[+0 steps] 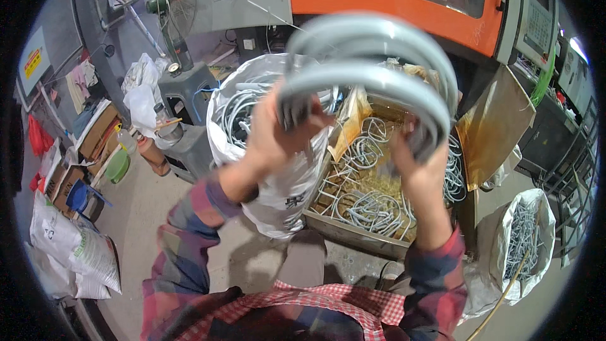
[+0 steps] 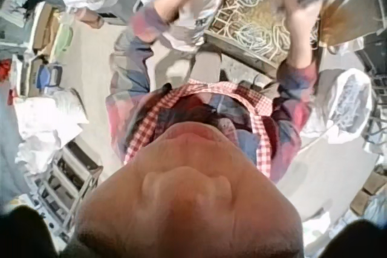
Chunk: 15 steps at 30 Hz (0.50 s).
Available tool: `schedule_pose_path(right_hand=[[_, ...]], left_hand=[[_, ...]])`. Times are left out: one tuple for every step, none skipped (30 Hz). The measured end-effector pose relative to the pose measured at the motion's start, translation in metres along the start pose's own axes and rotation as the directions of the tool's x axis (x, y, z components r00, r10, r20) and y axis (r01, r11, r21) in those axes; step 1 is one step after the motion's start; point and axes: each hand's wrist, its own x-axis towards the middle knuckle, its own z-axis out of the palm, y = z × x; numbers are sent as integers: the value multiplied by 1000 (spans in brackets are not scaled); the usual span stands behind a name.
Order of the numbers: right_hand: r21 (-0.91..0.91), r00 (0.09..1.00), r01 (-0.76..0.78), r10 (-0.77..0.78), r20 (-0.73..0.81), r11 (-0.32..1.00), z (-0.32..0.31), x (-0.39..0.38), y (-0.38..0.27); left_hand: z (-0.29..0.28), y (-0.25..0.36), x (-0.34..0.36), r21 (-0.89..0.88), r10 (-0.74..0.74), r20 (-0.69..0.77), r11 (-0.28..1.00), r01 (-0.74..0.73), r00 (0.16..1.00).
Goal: The person repeatedly picks up coiled gray cables from a metal tray, untangles them by hand, and places them into a large white sack. The person also handles smaller white plastic clips from the tray and places them into a separate sack.
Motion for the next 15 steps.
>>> schedule_pose_path(right_hand=[[-150,993,115,-110,42,982,11,29,-4],[-256,968,249,-237,79,934,23,55,-6],[-371,945,323,-316,80,871,34,80,-8],[-447,897,429,-428,109,785,44,102,-6],[-474,847,509,-516,128,718,56,120,-8],[-528,795,573,-581,173,626,72,135,-10],[-556,819,550,-534,210,624,87,149,0],[-593,838,528,-486,248,607,99,160,8],[-602,825,552,-485,291,578,115,167,16],[-626,806,579,-483,342,523,127,174,19],[-631,749,638,-546,376,441,143,185,38],[-592,723,682,-518,458,429,157,191,49],[-612,729,683,-428,534,399,170,192,57],[-622,729,684,-326,602,381,187,190,72],[-521,656,733,-250,713,438,200,186,87]], left_hand=[[-20,7,22,-27,-65,64,997,67,996],[-37,4,43,-71,-132,136,987,143,982],[-63,0,60,131,3,228,991,-34,974],[-89,-13,74,243,32,244,966,-93,969],[-120,-18,88,366,62,254,918,-155,965],[-151,-35,94,434,-8,154,899,-61,988],[-182,-53,96,584,-30,111,811,-40,993],[-207,-71,97,706,-36,68,708,-22,997],[-230,-91,94,734,-177,27,672,100,984],[-240,-112,95,740,-297,-8,640,206,955],[-249,-131,92,824,-344,7,533,190,939],[-250,-141,87,892,-393,17,422,164,919],[-250,-148,85,862,-489,-9,438,255,872],[-251,-154,80,829,-592,-34,433,353,805],[-256,-169,78,668,-673,-138,479,570,727]])
